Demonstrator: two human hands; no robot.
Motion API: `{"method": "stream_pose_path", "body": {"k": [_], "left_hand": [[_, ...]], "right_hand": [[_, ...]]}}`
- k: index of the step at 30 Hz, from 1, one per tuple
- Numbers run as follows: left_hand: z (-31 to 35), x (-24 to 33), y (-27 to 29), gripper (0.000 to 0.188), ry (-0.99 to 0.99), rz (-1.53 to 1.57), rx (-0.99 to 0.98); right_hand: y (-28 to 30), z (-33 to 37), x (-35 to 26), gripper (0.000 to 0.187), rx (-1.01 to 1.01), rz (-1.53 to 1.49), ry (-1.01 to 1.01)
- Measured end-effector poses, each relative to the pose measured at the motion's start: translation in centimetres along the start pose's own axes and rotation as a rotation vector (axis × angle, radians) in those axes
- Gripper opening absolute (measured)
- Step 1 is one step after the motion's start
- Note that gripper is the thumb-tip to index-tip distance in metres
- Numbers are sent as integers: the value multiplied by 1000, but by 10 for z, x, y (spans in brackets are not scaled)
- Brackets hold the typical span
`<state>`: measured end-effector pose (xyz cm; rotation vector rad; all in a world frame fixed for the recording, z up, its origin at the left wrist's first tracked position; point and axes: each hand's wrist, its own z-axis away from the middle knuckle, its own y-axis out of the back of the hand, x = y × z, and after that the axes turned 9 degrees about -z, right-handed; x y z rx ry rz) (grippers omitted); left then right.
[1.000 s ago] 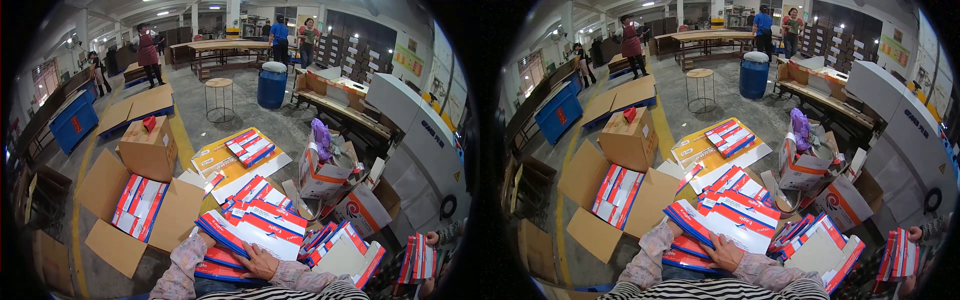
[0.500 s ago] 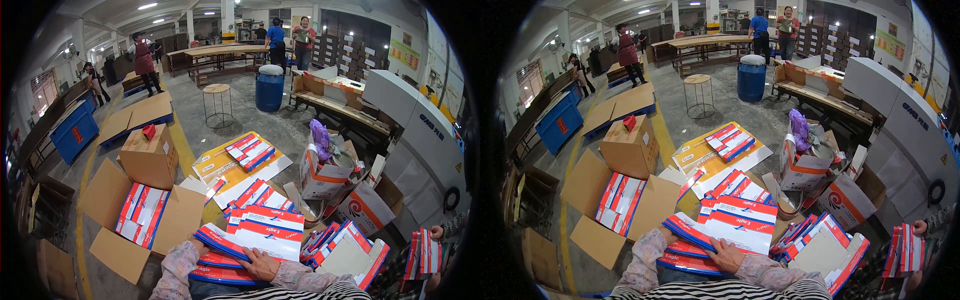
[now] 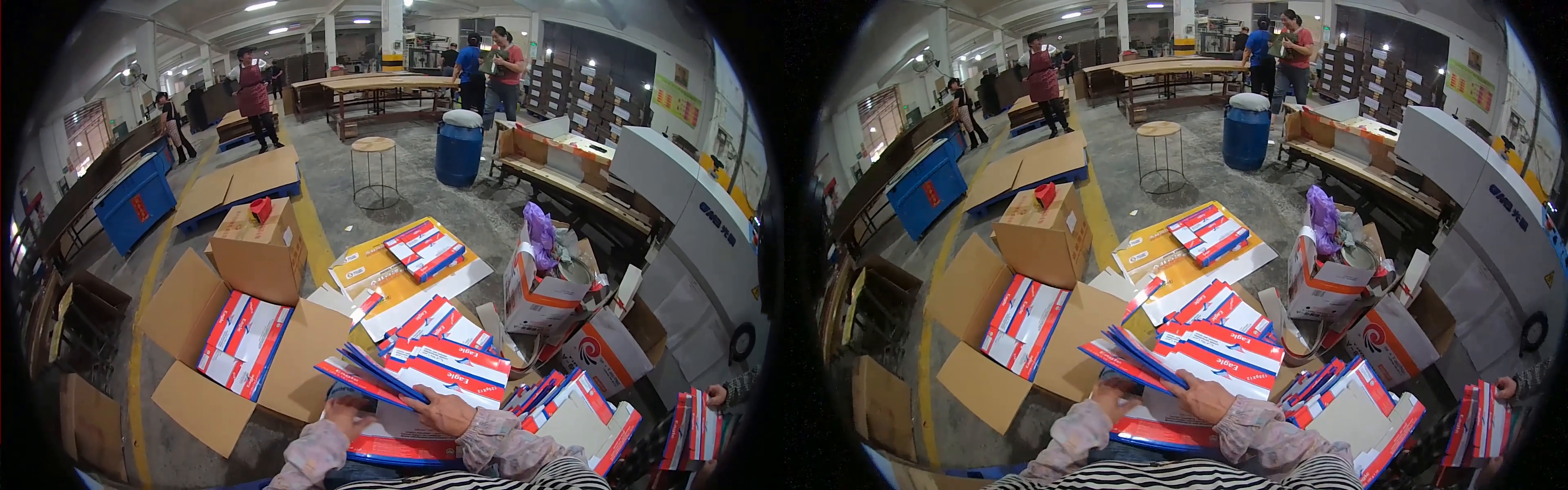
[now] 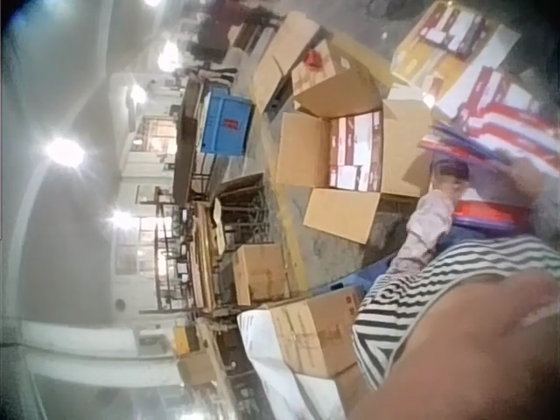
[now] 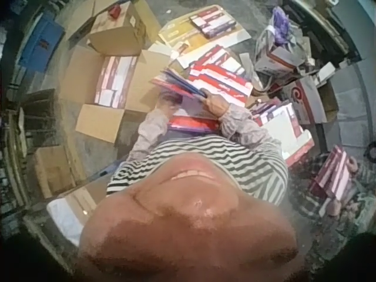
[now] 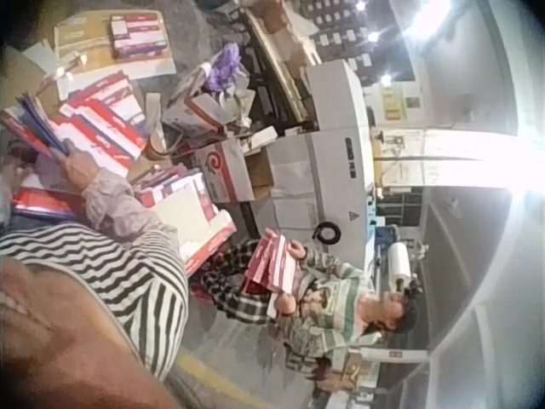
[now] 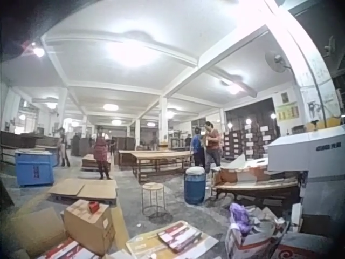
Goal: Sorting, counting, and stacking cardboard document folders from a pile into organized stacks and boxes.
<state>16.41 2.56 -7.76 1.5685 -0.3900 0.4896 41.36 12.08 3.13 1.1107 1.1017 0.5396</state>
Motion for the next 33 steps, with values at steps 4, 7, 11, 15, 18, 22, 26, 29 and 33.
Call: {"method": "stream_pose_path", "body": {"k": [4, 7, 11, 15, 18, 22, 26, 29, 33], "left_hand": [[2, 30, 2, 44, -69, -327, -251], [5, 35, 13, 42, 2, -252, -347], [14, 35, 22, 44, -49, -360, -280], [21, 25, 10, 53, -115, -294, -94], [20, 26, 11, 59, -72, -335, -145], [29, 29, 10, 61, -39, -307, -121], [39, 28, 2, 62, -32, -318, -71], [44, 25, -3, 59, -71, -263, -33], [-12, 33, -9, 36, 49, 644, 354]], "right_hand": [[-13, 3, -3, 52, -7, -3, 13], [-27, 7, -3, 53, 10, 43, 42], [-17, -2, -10, 66, -107, -6, -47], [-17, -6, -14, 69, -177, 159, 78], [-28, -5, -7, 61, -187, 118, 85], [-34, 4, -4, 53, -124, 117, 138], [-24, 19, -21, 47, -165, 70, 123], [-39, 21, -5, 39, -123, 55, 149], [-17, 16, -6, 32, -16, 112, 119]]}}
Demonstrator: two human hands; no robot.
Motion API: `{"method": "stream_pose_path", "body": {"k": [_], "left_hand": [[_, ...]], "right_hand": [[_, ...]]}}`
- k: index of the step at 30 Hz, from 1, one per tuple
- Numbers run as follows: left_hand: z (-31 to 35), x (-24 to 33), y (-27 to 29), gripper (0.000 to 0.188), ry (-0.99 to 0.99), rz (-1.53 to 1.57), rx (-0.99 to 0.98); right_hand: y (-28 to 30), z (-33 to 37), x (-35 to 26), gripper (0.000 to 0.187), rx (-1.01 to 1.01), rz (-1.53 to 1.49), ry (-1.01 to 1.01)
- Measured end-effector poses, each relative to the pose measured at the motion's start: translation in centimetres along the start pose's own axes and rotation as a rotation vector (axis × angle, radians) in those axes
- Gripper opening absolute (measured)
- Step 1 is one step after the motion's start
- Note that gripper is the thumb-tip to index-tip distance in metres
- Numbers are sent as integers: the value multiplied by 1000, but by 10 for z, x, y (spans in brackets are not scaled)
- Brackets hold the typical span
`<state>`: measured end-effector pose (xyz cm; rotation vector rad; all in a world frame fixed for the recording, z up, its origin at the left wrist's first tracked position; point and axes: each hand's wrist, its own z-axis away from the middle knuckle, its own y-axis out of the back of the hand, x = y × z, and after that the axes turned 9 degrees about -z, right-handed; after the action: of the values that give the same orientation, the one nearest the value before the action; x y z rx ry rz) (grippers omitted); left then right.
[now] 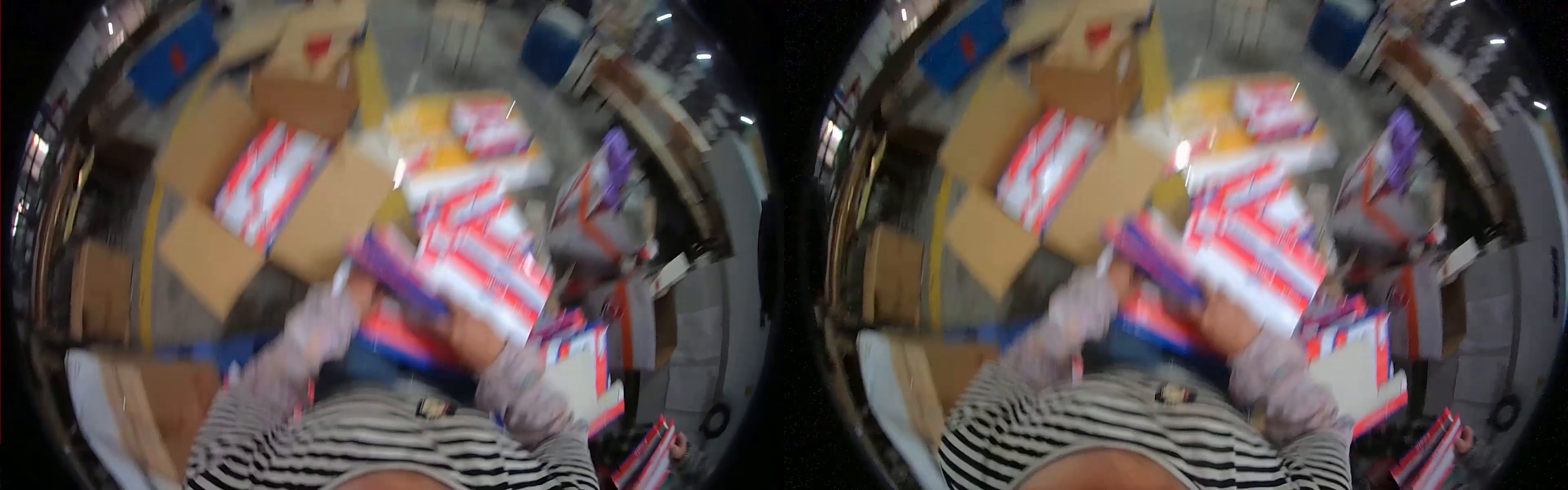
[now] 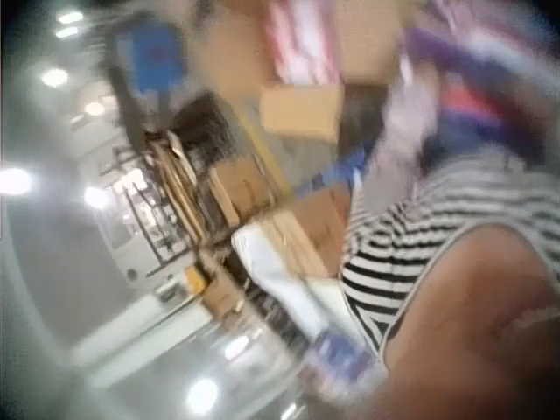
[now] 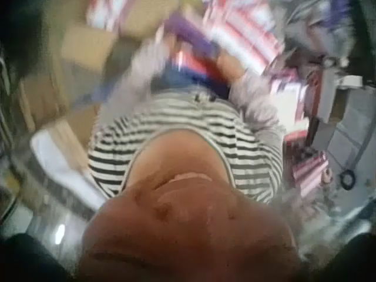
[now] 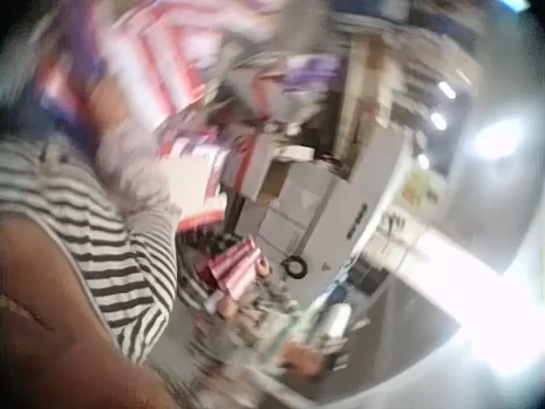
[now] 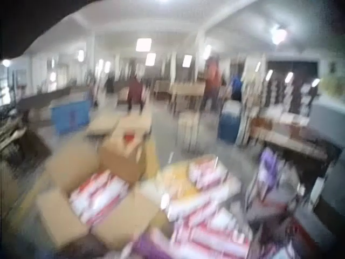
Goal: Sorting, counting, and stacking cardboard document folders from a pile into organized stacks and boxes.
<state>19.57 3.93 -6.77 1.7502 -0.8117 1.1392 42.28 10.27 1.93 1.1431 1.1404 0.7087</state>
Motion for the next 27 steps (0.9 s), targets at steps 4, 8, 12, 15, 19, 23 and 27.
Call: {"method": "stream_pose_path", "body": {"k": [4, 8, 12, 15, 19, 23, 27], "left_hand": [[-28, -18, 23, 26, -164, -481, -489], [-18, 25, 38, 35, 94, -797, -557], [-11, 11, 42, 35, 71, -938, -622], [-20, -1, 38, 35, 32, -1040, -669], [-28, -16, 41, 35, 13, -1175, -751], [-45, -9, 84, 27, -10, -218, -168], [-50, -15, 127, 27, 322, -98, 155]], "right_hand": [[33, -6, -4, 48, -88, -141, -100], [2, -3, -19, 54, -40, -105, -41], [-3, 7, -43, 92, -135, -47, -136], [-4, 12, -45, 94, -105, -36, -149], [3, 14, -39, 75, 16, -42, -90], [14, 11, -31, 61, 5, -146, -95], [18, 5, -22, 54, 104, -56, -40]]}}
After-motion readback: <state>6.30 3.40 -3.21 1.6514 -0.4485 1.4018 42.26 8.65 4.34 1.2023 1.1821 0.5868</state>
